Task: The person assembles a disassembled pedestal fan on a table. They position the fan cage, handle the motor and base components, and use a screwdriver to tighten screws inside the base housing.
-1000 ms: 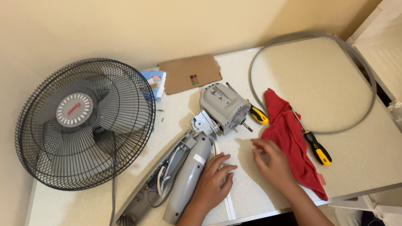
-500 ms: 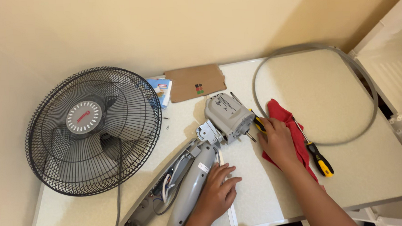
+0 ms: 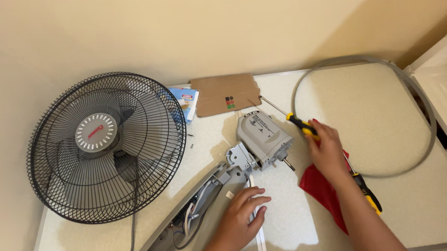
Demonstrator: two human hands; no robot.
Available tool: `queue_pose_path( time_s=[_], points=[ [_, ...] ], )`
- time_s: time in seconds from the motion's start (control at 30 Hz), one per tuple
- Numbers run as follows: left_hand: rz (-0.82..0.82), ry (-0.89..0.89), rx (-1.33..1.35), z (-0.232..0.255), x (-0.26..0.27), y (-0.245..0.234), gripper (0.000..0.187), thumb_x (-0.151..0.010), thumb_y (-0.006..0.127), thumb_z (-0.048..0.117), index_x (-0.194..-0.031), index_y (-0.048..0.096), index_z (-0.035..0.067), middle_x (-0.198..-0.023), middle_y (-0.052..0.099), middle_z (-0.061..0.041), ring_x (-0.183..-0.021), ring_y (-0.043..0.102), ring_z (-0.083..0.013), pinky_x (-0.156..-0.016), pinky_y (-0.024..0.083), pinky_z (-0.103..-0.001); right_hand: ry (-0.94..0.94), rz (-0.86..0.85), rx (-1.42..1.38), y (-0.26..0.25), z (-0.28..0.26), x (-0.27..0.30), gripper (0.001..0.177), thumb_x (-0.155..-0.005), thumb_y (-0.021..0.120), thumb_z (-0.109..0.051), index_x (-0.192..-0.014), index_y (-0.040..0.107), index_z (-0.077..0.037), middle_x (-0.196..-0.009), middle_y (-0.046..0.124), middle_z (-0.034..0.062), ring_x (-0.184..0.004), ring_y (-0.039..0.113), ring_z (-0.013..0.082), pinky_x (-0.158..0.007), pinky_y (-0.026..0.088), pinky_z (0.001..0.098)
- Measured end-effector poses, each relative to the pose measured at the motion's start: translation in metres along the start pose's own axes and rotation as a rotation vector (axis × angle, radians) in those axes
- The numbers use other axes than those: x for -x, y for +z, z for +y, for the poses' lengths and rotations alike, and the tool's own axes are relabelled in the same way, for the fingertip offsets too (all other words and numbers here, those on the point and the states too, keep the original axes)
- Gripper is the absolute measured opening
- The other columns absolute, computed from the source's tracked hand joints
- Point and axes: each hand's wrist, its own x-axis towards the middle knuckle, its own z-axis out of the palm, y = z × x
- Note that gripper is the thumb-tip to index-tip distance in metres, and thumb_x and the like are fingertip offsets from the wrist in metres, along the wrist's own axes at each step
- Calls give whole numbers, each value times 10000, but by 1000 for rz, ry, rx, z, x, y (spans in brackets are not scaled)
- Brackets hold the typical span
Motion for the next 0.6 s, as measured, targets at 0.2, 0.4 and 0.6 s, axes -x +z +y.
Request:
queue_pose_path(
  time_s=[0.2,0.4,0.6],
  points=[
    [105,50,-114,-14,-28,-19,198,-934,685,107,-1126,732,116,-1274,670,-103,-1242,631,-302,-1067,525,-427,-46,-132,-68,12,12,-51,415,-965,658,-120,-1374,615,-62,-1350,633,170,-1262,559,358,-1074,453,426],
    [271,-65,-328,-27,-49,-40,386,-901,725,176,-1269,651,85,-1376,564,-199,-1310,511,-420,-1095,411,-502,-74,-275,-127,41,14,-88,392,-985,646,-140,-1371,611,-80,-1397,608,140,-1287,561,318,-1013,501,392],
    [193,-155,-378,-35,-56,-42,590,-905,736,248,-1418,501,78,-1456,511,-240,-1342,453,-465,-1112,348,-537,61,-411,-242,62,7,-113,409,-994,596,-161,-1392,557,-79,-1440,573,98,-1211,633,256,-954,543,356]
  ],
)
